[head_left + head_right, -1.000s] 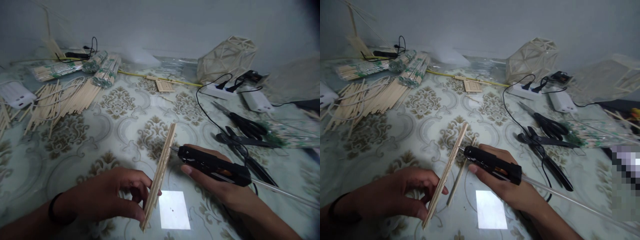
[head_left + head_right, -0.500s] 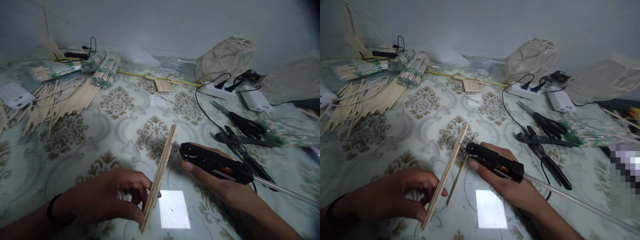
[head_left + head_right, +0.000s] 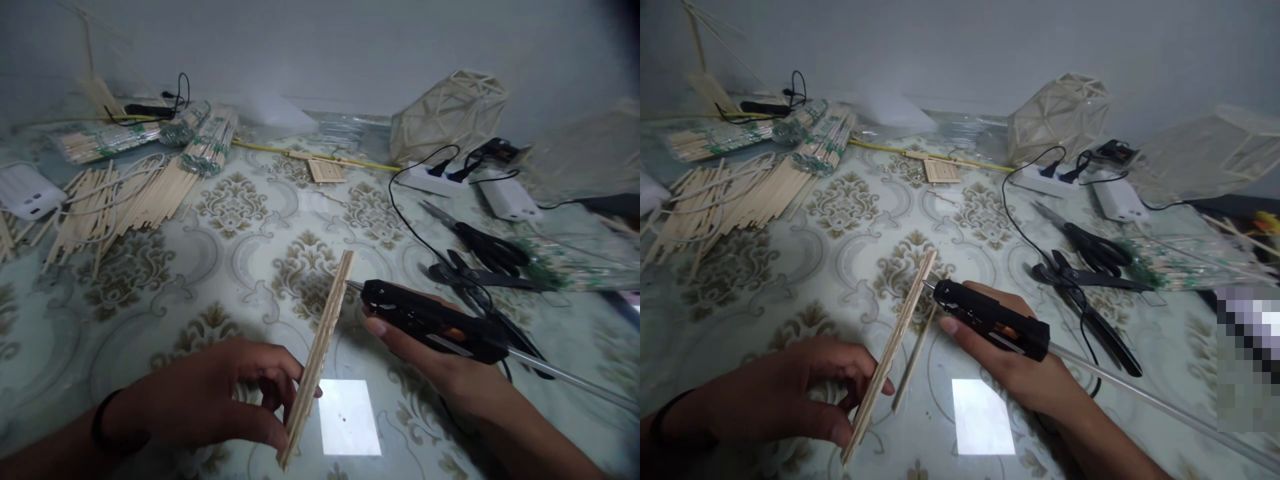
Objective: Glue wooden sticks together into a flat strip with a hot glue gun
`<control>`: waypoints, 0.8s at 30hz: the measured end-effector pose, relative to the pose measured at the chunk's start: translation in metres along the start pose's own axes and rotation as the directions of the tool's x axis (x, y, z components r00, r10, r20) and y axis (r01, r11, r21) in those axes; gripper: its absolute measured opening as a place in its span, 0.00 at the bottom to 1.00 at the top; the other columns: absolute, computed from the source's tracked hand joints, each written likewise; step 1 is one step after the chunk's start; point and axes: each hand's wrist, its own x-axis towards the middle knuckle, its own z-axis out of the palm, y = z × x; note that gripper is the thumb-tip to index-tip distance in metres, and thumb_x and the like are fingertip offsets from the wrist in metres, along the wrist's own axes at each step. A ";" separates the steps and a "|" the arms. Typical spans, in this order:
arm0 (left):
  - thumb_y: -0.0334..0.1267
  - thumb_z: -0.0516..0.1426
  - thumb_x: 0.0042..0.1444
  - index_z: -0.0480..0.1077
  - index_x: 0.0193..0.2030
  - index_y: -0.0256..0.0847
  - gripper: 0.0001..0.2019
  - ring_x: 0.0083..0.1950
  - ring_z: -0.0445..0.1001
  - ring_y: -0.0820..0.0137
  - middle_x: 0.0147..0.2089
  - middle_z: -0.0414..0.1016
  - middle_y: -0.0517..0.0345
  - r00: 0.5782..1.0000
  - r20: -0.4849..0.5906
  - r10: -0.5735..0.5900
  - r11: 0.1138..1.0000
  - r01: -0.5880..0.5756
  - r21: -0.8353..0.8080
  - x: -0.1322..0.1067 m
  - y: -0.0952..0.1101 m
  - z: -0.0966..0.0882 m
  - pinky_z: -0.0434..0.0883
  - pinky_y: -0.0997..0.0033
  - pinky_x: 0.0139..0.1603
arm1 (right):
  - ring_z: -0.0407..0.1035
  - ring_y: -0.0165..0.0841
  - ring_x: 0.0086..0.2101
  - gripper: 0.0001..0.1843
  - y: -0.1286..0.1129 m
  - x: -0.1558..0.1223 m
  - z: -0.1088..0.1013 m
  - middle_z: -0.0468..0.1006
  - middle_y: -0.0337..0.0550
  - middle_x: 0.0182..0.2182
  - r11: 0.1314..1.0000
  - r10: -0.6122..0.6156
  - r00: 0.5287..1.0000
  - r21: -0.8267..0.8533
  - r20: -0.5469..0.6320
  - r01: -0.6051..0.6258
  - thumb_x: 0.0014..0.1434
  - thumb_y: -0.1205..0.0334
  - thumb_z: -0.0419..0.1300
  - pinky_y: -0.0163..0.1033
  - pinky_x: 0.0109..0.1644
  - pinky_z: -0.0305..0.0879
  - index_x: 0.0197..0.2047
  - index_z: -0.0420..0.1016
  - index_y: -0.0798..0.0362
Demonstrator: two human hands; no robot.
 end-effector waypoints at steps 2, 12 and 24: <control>0.43 0.75 0.63 0.85 0.52 0.44 0.14 0.43 0.76 0.70 0.43 0.84 0.62 1.000 -0.003 -0.003 1.000 0.003 0.004 0.000 0.000 0.000 0.73 0.70 0.49 | 0.69 0.42 0.24 0.22 -0.001 0.000 -0.001 0.73 0.37 0.23 1.000 0.017 1.000 0.006 -0.009 -0.017 0.64 0.41 0.68 0.43 0.26 0.65 0.25 0.71 0.41; 0.41 0.74 0.63 0.86 0.53 0.46 0.12 0.42 0.76 0.70 0.42 0.84 0.62 1.000 0.005 0.002 1.000 -0.002 -0.021 0.001 0.002 0.001 0.74 0.71 0.49 | 0.76 0.44 0.27 0.18 -0.006 -0.002 0.000 0.80 0.39 0.25 0.994 0.108 0.989 0.006 -0.098 -0.108 0.58 0.39 0.72 0.44 0.29 0.73 0.28 0.79 0.42; 0.39 0.74 0.64 0.85 0.53 0.47 0.12 0.44 0.77 0.70 0.43 0.84 0.64 1.000 0.019 -0.004 1.000 0.004 0.026 -0.001 0.000 0.000 0.74 0.72 0.50 | 0.82 0.46 0.31 0.13 0.009 -0.003 -0.001 0.87 0.38 0.29 0.992 0.124 0.984 0.046 -0.127 -0.120 0.58 0.40 0.73 0.44 0.32 0.77 0.36 0.89 0.39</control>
